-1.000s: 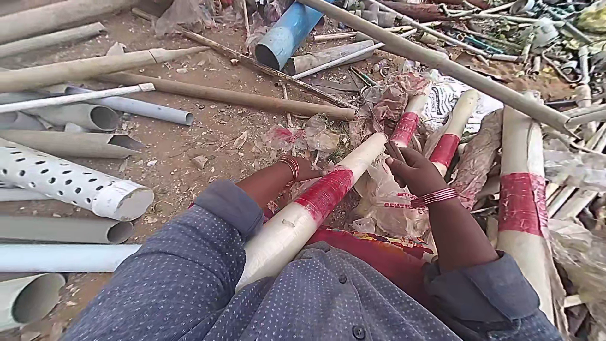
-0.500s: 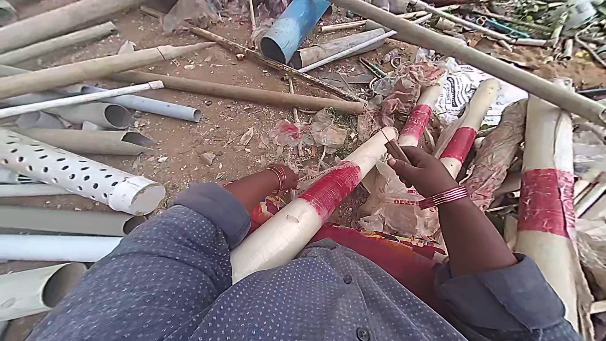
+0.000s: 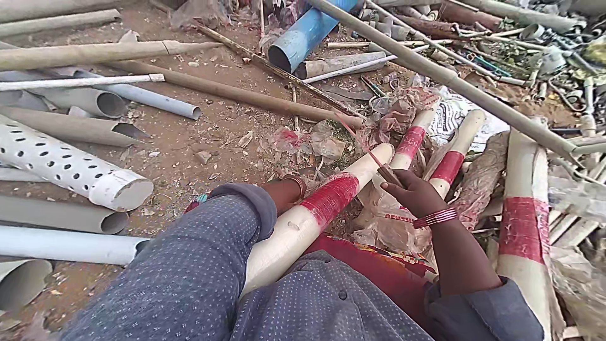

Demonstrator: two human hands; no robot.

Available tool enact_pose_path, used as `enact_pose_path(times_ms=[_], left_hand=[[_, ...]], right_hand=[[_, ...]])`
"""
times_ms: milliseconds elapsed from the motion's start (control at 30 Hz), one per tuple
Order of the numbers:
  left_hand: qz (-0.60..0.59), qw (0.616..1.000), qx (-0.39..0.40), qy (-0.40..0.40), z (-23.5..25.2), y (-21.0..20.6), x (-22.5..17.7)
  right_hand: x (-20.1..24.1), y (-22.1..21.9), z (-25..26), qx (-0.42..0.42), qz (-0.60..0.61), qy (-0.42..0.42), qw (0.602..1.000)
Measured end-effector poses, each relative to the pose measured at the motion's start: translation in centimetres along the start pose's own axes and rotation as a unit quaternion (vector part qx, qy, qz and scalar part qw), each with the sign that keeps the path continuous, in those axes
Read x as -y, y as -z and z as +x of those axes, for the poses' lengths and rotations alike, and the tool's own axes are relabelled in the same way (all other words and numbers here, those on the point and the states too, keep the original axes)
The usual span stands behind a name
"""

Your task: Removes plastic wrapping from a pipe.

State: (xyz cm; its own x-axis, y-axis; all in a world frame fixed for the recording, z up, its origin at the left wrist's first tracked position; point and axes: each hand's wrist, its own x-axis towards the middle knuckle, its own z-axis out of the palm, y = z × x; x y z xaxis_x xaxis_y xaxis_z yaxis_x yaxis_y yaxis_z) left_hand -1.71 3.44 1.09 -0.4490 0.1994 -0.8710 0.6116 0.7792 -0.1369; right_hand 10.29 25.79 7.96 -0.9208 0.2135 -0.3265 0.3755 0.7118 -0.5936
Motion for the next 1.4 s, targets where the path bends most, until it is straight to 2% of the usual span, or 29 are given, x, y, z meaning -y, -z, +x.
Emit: enact_pose_path(times_ms=[100, 200, 233, 300, 367, 500, 600, 733, 867, 967, 1200, 1267, 1400], left_hand=[[-0.183, 0.982, -0.013, -0.051, 1.5, 1.0, 4.0], [-0.429, 0.891, -0.09, -0.119, 3.5, 1.5, 6.4], [-0.454, 0.87, -0.138, -0.135, 3.9, 1.9, 6.2], [-0.401, 0.873, -0.221, -0.169, 4.3, 3.2, 4.7], [-0.316, 0.897, -0.247, -0.186, 4.1, 4.5, 1.8], [-0.189, 0.94, -0.235, -0.158, 4.7, 6.5, -4.9], [-0.154, 0.956, -0.231, -0.096, 6.4, 7.6, -7.4], [-0.136, 0.963, -0.226, -0.06, 8.2, 8.2, -7.4], [-0.069, 0.974, -0.199, -0.079, 9.0, 8.2, -6.3], [-0.079, 0.97, -0.217, -0.071, 8.5, 8.1, -5.6], [-0.096, 0.966, -0.24, -0.022, 7.9, 8.0, -5.4], [-0.093, 0.966, -0.241, -0.022, 7.9, 8.0, -5.4], [-0.08, 0.964, -0.253, -0.027, 7.8, 7.8, -5.7]], right_hand=[[0.1, 0.7, -0.1, 0.009, -0.038, -0.019, 0.999], [0.1, 1.0, 0.2, -0.015, -0.035, -0.026, 0.999], [0.0, 1.1, 0.3, -0.021, -0.034, -0.031, 0.999], [0.1, 1.3, 0.6, -0.025, -0.033, -0.044, 0.998], [0.0, 1.5, 1.0, -0.028, -0.029, -0.054, 0.998], [-0.4, 2.0, 1.7, -0.031, -0.026, -0.07, 0.997], [-0.8, 2.6, 2.0, -0.033, -0.029, -0.084, 0.995], [-2.3, 3.0, 2.8, -0.033, -0.029, -0.085, 0.995], [-1.9, 2.7, 3.3, -0.019, -0.036, -0.081, 0.996], [-0.8, 2.8, 3.1, -0.004, -0.038, -0.088, 0.995], [-3.4, 3.2, 3.9, -0.015, -0.019, -0.107, 0.994], [-4.4, 3.4, 4.2, 0.004, -0.025, -0.125, 0.992], [-5.4, 4.0, 3.8, 0.097, -0.075, -0.162, 0.979]])
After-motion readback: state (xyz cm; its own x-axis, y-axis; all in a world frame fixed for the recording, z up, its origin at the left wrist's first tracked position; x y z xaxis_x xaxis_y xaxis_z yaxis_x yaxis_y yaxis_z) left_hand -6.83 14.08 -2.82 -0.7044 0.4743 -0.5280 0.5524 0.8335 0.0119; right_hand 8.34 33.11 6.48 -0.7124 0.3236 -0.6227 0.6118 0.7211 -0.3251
